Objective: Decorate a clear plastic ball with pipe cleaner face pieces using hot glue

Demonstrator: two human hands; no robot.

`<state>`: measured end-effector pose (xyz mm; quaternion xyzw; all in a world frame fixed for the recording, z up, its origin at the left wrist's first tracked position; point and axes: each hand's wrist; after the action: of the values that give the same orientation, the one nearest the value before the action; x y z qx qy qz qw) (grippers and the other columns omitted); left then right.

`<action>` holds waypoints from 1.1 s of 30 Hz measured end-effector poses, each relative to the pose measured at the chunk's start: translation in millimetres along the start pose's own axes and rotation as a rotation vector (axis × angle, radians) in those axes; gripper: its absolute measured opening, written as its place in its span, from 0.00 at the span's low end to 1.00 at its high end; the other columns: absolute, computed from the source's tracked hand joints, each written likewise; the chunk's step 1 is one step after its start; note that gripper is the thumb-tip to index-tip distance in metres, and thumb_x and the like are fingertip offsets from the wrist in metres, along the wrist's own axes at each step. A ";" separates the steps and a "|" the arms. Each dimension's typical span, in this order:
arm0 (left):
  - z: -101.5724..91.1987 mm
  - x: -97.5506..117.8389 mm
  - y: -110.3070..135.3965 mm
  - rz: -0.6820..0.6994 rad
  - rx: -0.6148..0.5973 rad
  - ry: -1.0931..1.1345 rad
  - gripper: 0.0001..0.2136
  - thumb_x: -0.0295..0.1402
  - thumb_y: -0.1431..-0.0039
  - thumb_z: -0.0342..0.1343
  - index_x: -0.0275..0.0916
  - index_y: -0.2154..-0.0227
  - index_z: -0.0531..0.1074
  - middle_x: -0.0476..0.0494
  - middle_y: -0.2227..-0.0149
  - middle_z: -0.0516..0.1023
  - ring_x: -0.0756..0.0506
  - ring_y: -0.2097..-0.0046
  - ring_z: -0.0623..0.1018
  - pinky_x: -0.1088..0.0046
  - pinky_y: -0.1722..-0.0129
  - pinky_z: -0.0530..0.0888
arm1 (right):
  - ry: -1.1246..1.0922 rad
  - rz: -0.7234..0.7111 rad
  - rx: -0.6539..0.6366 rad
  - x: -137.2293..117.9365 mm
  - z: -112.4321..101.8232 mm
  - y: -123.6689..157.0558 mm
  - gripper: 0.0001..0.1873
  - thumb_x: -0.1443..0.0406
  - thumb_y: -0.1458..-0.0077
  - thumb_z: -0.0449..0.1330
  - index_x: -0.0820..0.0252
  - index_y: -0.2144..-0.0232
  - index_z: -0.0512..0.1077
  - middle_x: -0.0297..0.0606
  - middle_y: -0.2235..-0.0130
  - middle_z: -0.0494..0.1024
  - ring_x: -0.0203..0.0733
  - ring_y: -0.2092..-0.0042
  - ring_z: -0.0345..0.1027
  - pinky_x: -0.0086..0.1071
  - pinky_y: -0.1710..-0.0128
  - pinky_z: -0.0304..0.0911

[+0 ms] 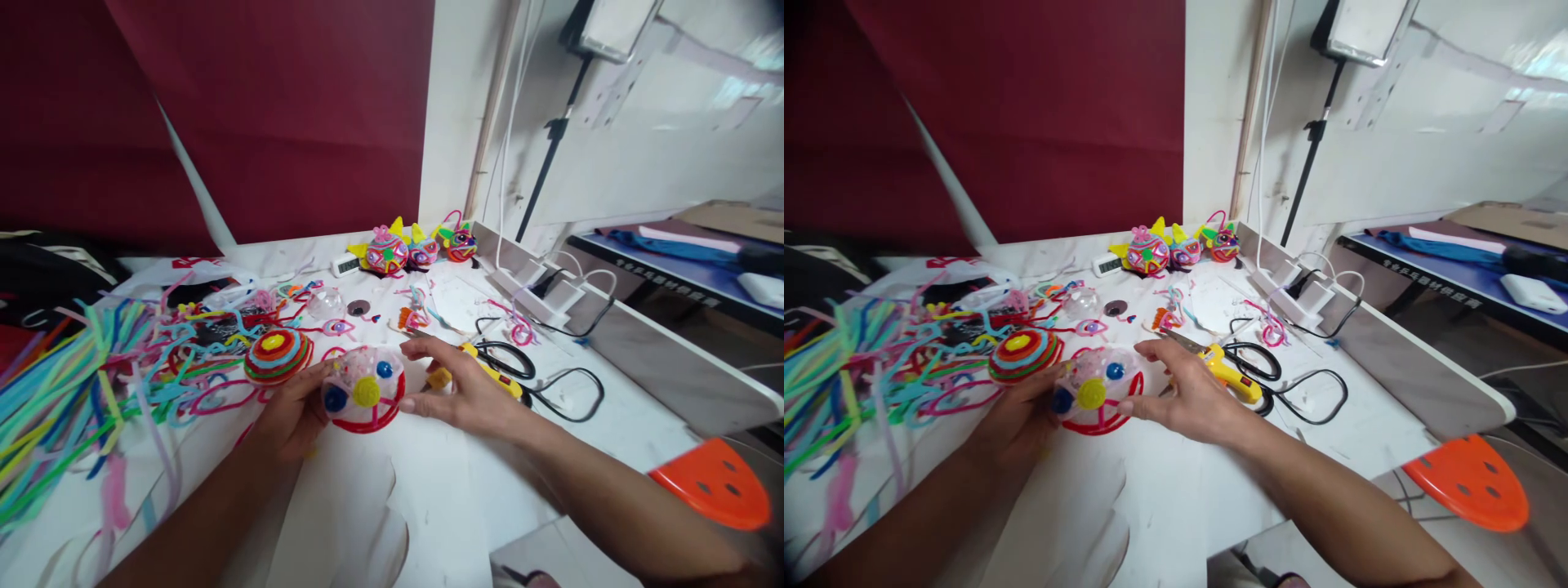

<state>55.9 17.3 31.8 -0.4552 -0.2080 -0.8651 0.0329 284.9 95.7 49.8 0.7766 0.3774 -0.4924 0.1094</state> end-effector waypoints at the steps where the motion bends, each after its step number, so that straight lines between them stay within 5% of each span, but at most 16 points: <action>1: -0.2 1.4 -0.5 -0.016 0.019 -0.015 0.07 0.23 0.43 0.55 0.32 0.66 0.78 0.40 0.67 0.82 0.46 0.69 0.81 0.73 0.68 0.80 | 0.008 -0.020 0.011 1.1 -1.9 -0.2 0.32 0.53 0.50 0.67 0.56 0.46 0.64 0.42 0.47 0.71 0.47 0.48 0.67 0.42 0.52 0.66; 9: -5.9 -1.6 -5.2 -0.116 -0.031 -0.125 0.09 0.23 0.42 0.52 0.29 0.62 0.77 0.37 0.65 0.82 0.45 0.67 0.81 0.70 0.65 0.80 | 0.113 -0.090 -0.004 -1.7 -9.4 1.5 0.21 0.57 0.48 0.66 0.58 0.54 0.71 0.41 0.52 0.75 0.42 0.57 0.71 0.37 0.58 0.67; 14: -4.2 -2.5 -3.7 -0.105 -0.029 -0.182 0.08 0.22 0.45 0.56 0.30 0.64 0.77 0.37 0.65 0.82 0.45 0.68 0.80 0.71 0.66 0.79 | 0.249 -0.231 -0.016 -6.7 -10.2 5.5 0.14 0.62 0.44 0.64 0.60 0.56 0.73 0.42 0.56 0.76 0.46 0.51 0.68 0.40 0.51 0.64; 28: -10.5 -0.9 -3.5 0.078 0.061 -0.458 0.12 0.35 0.50 0.65 0.35 0.63 0.79 0.45 0.72 0.80 0.50 0.73 0.75 0.79 0.76 0.67 | 0.479 -0.343 -0.071 -9.1 4.2 13.9 0.12 0.63 0.40 0.59 0.64 0.57 0.74 0.44 0.61 0.76 0.47 0.57 0.68 0.41 0.55 0.63; 33: -18.1 -2.9 -9.8 0.231 0.045 -0.711 0.15 0.43 0.52 0.66 0.38 0.64 0.81 0.42 0.61 0.82 0.43 0.58 0.76 0.75 0.62 0.70 | 0.575 -0.430 -0.073 -8.0 15.2 17.4 0.10 0.65 0.38 0.55 0.66 0.61 0.74 0.47 0.61 0.75 0.46 0.59 0.65 0.40 0.58 0.62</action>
<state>41.1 18.8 17.2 -0.7469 -0.1726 -0.6387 0.0662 284.8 71.6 45.6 0.7817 0.5649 -0.2518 -0.0794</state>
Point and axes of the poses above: each hand's wrist, its own y-axis away from the middle knuckle, its own z-axis out of the palm, x = y × z
